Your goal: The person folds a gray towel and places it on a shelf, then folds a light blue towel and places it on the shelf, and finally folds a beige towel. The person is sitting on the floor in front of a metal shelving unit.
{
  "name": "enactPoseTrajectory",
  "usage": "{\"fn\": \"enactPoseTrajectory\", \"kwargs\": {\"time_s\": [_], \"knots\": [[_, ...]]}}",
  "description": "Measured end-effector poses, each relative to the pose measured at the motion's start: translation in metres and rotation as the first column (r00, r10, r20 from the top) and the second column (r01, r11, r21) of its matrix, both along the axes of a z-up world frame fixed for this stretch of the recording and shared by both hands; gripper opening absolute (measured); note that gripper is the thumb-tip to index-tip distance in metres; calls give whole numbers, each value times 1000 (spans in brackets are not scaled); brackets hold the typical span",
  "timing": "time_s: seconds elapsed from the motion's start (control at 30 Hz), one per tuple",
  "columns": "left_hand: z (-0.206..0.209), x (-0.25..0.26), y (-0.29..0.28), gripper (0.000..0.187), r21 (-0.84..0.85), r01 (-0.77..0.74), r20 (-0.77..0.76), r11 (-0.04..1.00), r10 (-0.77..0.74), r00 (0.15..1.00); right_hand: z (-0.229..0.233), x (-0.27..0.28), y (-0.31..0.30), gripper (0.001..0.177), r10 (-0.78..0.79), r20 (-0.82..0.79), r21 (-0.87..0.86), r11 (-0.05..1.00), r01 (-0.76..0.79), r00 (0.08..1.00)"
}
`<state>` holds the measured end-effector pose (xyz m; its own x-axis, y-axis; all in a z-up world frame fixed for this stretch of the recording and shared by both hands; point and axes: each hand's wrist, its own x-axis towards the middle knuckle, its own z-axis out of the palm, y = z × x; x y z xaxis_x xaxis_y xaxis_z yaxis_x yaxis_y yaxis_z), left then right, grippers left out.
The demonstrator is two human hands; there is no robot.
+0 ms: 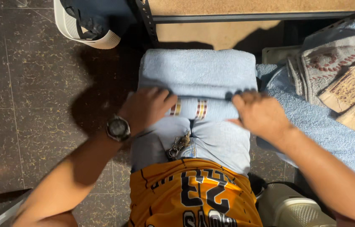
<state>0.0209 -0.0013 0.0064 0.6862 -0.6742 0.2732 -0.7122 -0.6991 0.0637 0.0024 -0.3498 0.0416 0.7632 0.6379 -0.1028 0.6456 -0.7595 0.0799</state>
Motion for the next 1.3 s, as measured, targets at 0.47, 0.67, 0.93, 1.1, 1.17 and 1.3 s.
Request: {"fn": "enactPoseTrajectory", "kwargs": {"time_s": [0.47,0.67,0.93,1.1,1.17,1.3], "knots": [[118,76,11,28,140,-123,492,982,39,870,83,81,-24,22,105,598,-105,993,-53,795],[29,-51,21,22,95,54,-174,994,-37,984,-13,-42,-15,22,91,388,133,979,-153,917],[4,-67,25,61,92,160,-350,983,-118,929,-55,-70,-14,65,35,158,297,951,-81,987],[6,-70,19,38,74,119,-246,990,-98,964,-51,-71,-8,58,58,121,300,949,-93,991],[16,-69,14,24,66,25,-149,997,-15,989,-52,-74,2,50,-82,253,319,948,-3,964],[4,-93,-3,21,3,-104,22,995,104,994,-57,-107,19,24,-191,372,231,967,109,908]]}}
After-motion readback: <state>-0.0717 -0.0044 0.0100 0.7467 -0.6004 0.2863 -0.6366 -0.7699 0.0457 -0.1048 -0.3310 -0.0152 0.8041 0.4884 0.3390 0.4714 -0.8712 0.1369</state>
